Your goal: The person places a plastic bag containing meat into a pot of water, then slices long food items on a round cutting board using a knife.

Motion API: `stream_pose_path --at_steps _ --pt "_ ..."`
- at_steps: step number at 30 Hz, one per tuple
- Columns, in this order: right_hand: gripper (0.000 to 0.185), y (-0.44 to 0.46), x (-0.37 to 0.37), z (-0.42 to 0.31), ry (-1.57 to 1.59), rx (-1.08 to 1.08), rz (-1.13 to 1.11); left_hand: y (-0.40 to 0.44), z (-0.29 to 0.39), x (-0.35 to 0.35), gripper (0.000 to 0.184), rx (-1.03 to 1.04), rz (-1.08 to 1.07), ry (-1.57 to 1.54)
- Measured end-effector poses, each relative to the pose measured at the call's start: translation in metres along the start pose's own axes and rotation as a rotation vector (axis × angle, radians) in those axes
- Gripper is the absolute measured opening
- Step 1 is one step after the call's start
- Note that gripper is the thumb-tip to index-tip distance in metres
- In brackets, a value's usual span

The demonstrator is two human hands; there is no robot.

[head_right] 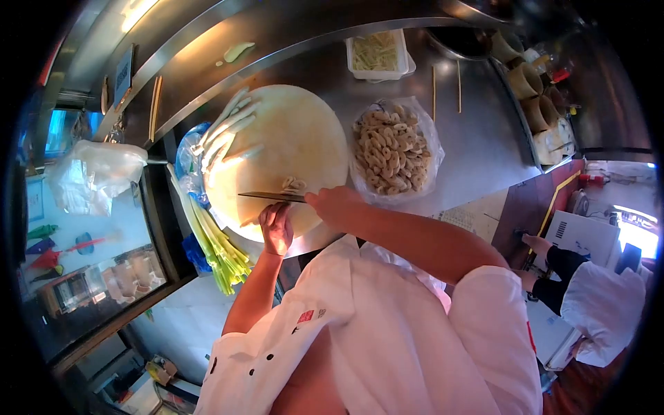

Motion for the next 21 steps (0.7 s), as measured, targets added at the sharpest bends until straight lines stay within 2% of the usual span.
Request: stream_pose_path --at_steps 6,8,10,15,18,21 --pt "0.027 -0.044 -0.006 -0.014 -0.062 0.002 -0.029 -0.01 -0.004 0.01 0.038 -0.016 0.14 -0.023" --pt "0.028 -0.038 0.004 -0.013 -0.064 0.028 -0.027 -0.008 -0.005 0.007 0.038 -0.014 0.116 -0.025" --pt "0.028 -0.021 0.017 -0.013 -0.021 -0.044 0.093 -0.009 -0.002 0.008 0.038 -0.009 0.086 -0.036" --pt "0.027 0.019 0.022 -0.01 0.008 -0.049 0.06 -0.001 -0.001 -0.002 0.037 -0.018 0.003 -0.027" --pt "0.026 0.004 0.012 -0.009 -0.01 -0.045 0.032 0.005 0.012 -0.015 0.037 0.005 0.034 0.059" --pt "0.026 -0.032 -0.003 -0.019 -0.016 -0.018 0.007 -0.014 -0.008 0.003 0.037 -0.007 0.087 0.035"
Point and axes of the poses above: each hand's wrist, its own y-axis towards the middle knuckle, its own x-axis out of the palm, z = x × y, the point moved 1 cm from there along y, towards the middle knuckle, and after that the axes turned 5 degrees about -x, right-handed, at the moved point
